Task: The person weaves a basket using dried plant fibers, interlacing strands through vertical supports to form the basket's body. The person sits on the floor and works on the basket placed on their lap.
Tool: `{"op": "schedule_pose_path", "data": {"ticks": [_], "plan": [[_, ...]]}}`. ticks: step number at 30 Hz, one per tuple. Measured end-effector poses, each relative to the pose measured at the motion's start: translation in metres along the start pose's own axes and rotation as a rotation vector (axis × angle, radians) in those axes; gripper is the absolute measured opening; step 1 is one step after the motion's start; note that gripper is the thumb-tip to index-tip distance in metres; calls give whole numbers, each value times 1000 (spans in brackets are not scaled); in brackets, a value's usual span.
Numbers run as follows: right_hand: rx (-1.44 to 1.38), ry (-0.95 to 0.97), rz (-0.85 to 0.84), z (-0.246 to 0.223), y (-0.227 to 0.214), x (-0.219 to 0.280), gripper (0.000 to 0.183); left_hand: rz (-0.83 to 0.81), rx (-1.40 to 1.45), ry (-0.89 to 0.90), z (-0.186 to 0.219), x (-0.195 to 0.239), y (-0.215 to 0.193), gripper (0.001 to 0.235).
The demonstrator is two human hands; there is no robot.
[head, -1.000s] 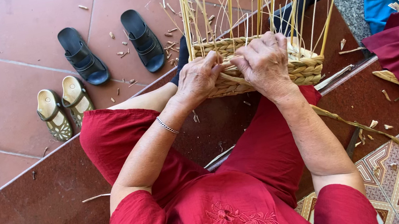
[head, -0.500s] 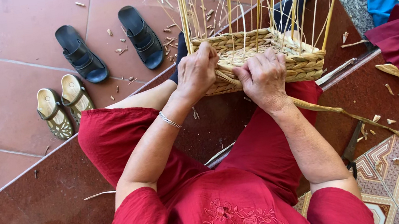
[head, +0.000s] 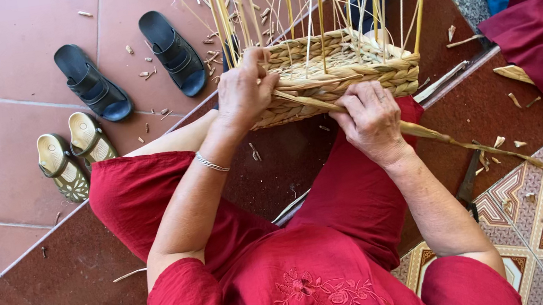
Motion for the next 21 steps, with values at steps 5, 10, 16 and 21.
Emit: {"op": "schedule_pose_path", "data": {"ticks": [5, 10, 16, 21], "plan": [[-327, 94, -123, -17, -9, 31, 19, -28, 44, -9, -3, -2, -8, 29], [-848, 673, -552, 14, -5, 116, 15, 45, 34, 112, 6, -3, -10, 30], [-870, 1346, -178, 161, 10, 249, 21, -13, -70, 122, 15, 5, -24, 20], [283, 1190, 77, 290, -17, 345, 13, -65, 9, -26, 18, 6, -26, 25]]}}
Point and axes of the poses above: each hand's wrist, its own x-axis away from the middle knuckle, its own y-axis out of the palm, z = x × y, the point moved 2 cm from there along -x, towards the middle knuckle, and after that the axes turned 5 degrees about x, right-handed, at the moved point
